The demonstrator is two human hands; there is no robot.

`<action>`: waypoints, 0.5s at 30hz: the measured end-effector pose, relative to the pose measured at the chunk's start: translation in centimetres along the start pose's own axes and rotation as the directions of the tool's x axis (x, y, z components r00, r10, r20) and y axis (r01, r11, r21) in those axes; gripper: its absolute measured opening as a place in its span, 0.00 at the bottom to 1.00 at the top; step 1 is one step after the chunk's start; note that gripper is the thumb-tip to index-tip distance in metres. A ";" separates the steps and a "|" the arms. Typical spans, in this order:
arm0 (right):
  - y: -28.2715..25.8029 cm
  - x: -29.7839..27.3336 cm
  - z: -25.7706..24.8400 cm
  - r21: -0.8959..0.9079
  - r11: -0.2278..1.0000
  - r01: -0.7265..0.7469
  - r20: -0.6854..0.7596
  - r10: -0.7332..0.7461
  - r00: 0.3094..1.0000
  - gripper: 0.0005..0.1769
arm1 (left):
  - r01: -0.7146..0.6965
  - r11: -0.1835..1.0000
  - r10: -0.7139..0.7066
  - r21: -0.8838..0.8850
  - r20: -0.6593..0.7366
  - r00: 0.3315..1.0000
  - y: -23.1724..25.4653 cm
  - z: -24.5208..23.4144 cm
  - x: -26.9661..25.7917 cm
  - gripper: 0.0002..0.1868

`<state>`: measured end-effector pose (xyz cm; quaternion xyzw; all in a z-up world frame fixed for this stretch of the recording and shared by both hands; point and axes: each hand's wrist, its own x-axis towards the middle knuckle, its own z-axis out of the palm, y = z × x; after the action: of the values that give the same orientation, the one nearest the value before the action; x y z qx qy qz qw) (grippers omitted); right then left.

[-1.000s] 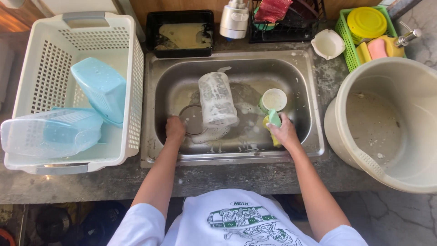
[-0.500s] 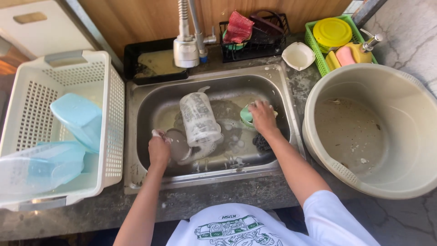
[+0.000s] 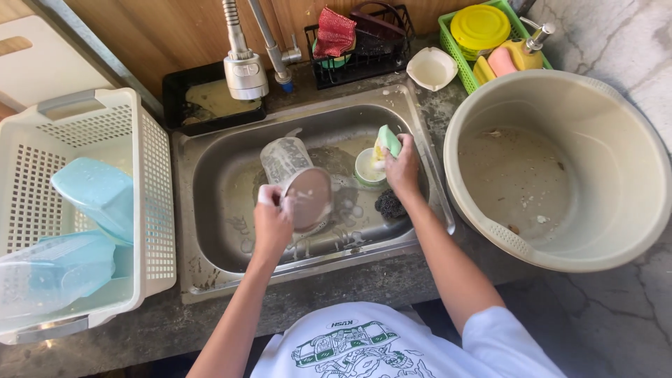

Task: Wash and dry various kitchen containers and lids.

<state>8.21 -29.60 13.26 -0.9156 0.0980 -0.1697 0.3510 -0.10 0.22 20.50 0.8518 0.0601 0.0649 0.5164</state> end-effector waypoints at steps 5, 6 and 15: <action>-6.6 -6.9 -2.8 0.576 0.816 0.043 -0.071 -0.002 0.997 0.25 | 0.407 0.729 -0.263 -0.551 0.323 0.909 -4.7 6.3 1.2 0.13; -7.8 -8.2 -3.2 0.558 0.811 0.179 -0.152 -0.112 0.982 0.26 | 0.553 0.506 -0.330 -0.661 0.444 0.833 -2.8 6.2 1.0 0.14; -12.1 -14.0 -2.5 0.233 0.774 0.589 0.130 -0.625 0.770 0.24 | 0.603 0.209 -0.175 -0.770 0.577 0.798 -7.0 8.5 0.9 0.22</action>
<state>-4.92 -18.03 19.82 -0.8748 -0.2553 -0.1893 0.3655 2.01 -3.78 10.42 0.3433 0.1313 -0.2083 0.9064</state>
